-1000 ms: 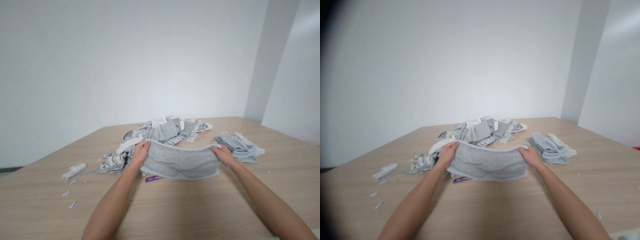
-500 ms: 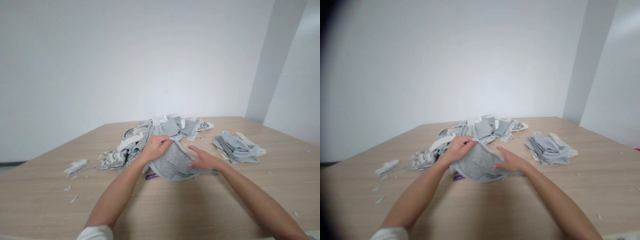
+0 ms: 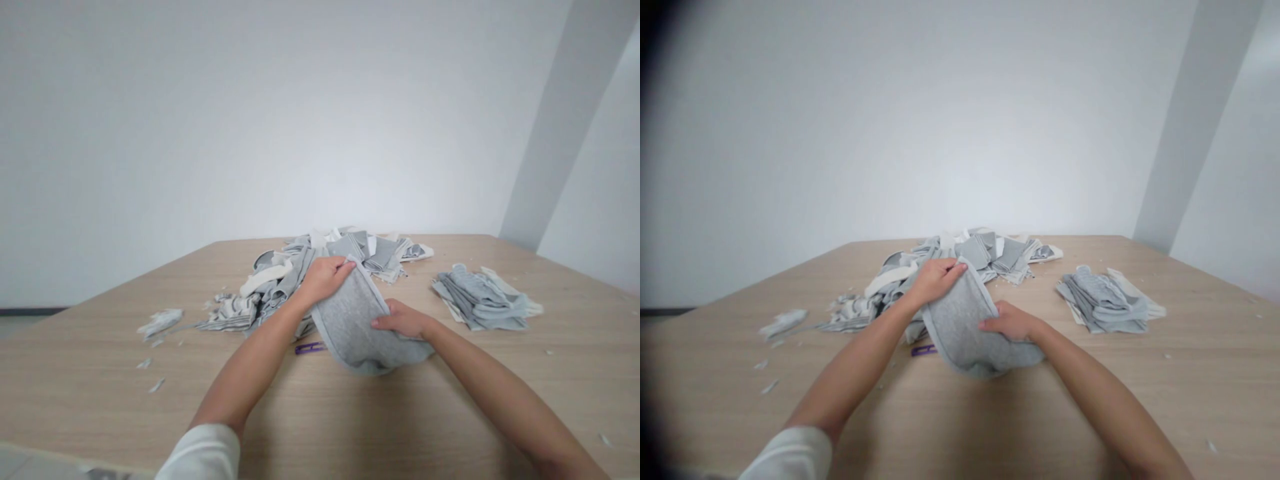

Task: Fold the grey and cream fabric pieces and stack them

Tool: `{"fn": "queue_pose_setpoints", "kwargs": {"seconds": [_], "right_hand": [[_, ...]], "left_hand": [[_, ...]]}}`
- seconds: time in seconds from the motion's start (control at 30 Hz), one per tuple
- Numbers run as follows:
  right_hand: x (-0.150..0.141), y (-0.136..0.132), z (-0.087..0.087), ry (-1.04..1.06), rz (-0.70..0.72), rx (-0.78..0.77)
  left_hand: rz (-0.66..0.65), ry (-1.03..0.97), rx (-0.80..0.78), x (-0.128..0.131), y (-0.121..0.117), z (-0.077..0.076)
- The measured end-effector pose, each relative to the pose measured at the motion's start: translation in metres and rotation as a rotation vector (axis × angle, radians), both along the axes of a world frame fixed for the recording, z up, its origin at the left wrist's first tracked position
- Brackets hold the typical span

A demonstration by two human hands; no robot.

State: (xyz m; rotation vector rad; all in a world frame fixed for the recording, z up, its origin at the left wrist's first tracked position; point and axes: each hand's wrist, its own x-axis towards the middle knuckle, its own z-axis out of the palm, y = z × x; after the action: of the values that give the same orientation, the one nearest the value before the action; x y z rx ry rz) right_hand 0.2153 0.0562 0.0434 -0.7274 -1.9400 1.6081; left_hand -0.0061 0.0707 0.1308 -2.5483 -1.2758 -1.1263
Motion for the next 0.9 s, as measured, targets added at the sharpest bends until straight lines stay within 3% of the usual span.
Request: {"fn": "queue_pose_setpoints", "kwargs": {"seconds": [0.1, 0.23, 0.3, 0.4, 0.5, 0.73, 0.9], "right_hand": [[-0.003, -0.003, -0.002, 0.165, -0.2, -0.157], [-0.008, 0.005, 0.008, 0.409, -0.524, -0.17], [-0.009, 0.007, 0.015, 0.542, -0.583, -0.178], [-0.012, 0.007, 0.023, 0.661, -0.612, -0.181], [-0.013, 0.006, 0.026, 0.695, -0.681, -0.156], [-0.012, 0.013, 0.024, 0.605, -0.734, -0.013], [-0.017, 0.014, 0.027, 0.491, -0.574, 0.026]], "left_hand": [[0.011, -0.218, -0.017, -0.012, 0.014, -0.024], [0.161, -0.603, -0.064, -0.022, 0.008, -0.072], [0.119, -0.584, -0.138, -0.019, -0.004, -0.096], [-0.083, -0.526, -0.434, -0.007, -0.023, -0.118], [-0.174, -0.572, -0.553, 0.004, -0.035, -0.12], [-0.395, -0.727, -0.581, 0.025, -0.039, -0.092], [-0.227, -0.853, -0.653, 0.039, -0.023, -0.083]]}}
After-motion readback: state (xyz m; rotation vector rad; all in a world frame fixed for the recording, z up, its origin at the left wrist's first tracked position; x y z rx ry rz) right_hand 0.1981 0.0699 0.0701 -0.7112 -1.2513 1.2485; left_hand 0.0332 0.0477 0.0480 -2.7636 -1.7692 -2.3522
